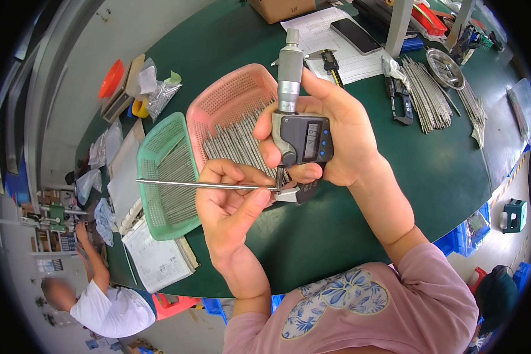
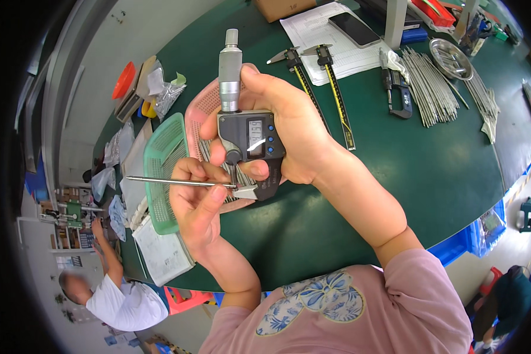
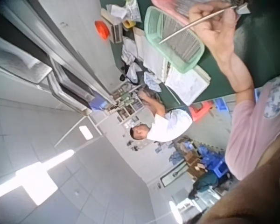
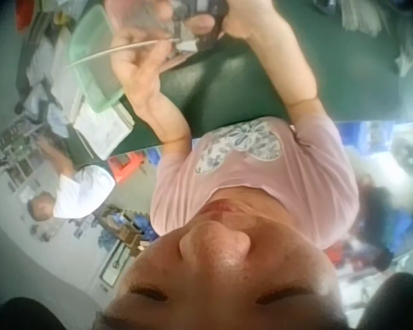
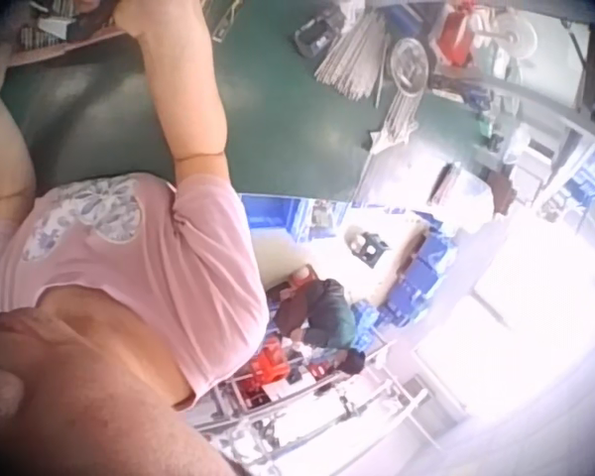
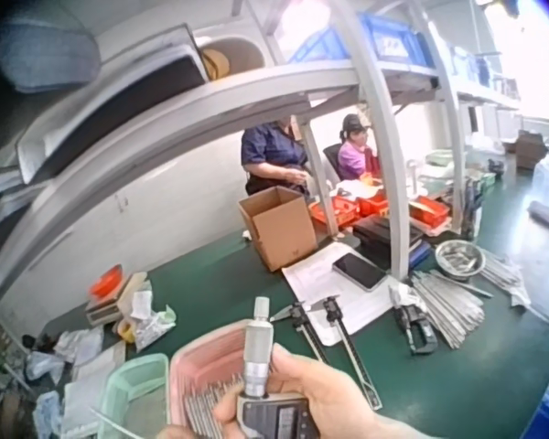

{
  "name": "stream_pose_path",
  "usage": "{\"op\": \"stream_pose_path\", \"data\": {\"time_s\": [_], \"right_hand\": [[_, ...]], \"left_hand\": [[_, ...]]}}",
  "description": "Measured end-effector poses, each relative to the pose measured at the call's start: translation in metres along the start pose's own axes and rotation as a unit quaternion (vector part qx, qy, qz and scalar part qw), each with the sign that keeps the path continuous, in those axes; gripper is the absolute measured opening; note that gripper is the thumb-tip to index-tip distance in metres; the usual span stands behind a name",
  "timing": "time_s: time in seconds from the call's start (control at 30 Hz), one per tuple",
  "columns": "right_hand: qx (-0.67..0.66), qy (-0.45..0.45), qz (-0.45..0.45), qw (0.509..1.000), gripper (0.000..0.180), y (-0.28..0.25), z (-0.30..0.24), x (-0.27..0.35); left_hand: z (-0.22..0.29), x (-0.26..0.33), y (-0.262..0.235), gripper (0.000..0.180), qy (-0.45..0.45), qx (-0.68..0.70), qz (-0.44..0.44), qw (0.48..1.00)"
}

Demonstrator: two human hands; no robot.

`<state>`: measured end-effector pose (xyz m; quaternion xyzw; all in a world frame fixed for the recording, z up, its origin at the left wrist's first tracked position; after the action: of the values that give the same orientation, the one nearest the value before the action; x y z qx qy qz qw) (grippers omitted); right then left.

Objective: The person retrieves metal rods from blue plastic bins and measures them using a digital caliper. They handle the rods one by one, taking measurements and placing them into pink and green baskets on the table. The person also moves the bins and caliper between different locations on the workbench.

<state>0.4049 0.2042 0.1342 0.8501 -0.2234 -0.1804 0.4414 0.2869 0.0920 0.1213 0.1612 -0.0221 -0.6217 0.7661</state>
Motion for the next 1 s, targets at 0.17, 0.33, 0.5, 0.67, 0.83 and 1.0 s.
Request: {"op": "stream_pose_path", "data": {"time_s": [0.17,0.33,0.5,0.67,0.83,1.0], "right_hand": [[0.011,0.0,-0.007,1.0,0.065,-0.0015,-0.0001,0.0],[0.031,-0.02,-0.003,0.999,0.064,-0.0022,-0.0024,0.0003],[0.035,-0.025,0.001,0.999,0.064,0.001,-0.0042,0.0016],[0.035,-0.013,-0.005,0.999,0.068,-0.0007,-0.0033,0.0015],[0.018,-0.003,-0.005,1.0,0.068,0.0009,-0.0008,0.001],[0.03,-0.012,-0.004,0.999,0.068,0.0011,-0.0012,0.0017]], "left_hand": [[0.0009,-0.0005,0.0013,0.033,-0.005,0.006,-0.014,1.0],[0.0017,-0.0012,0.0069,0.032,-0.017,0.004,-0.003,1.0],[-0.0025,-0.0017,0.004,0.03,-0.012,-0.001,-0.011,1.0],[-0.002,-0.0022,0.0037,0.03,-0.007,0.012,-0.012,1.0],[-0.0012,-0.0008,0.0007,0.03,-0.01,0.013,-0.004,1.0],[-0.0014,-0.0021,0.0016,0.03,-0.012,0.014,-0.005,1.0]]}}
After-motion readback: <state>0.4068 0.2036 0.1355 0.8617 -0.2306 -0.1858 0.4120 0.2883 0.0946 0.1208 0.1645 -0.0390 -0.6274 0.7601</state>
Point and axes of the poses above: each hand's wrist, its own x-axis away from the middle knuckle, its own y-axis out of the palm, z = x × y, the point moved 2 cm from there along -x, towards the middle knuckle, and after that the axes turned 5 degrees about -y, right-handed, at the moved point
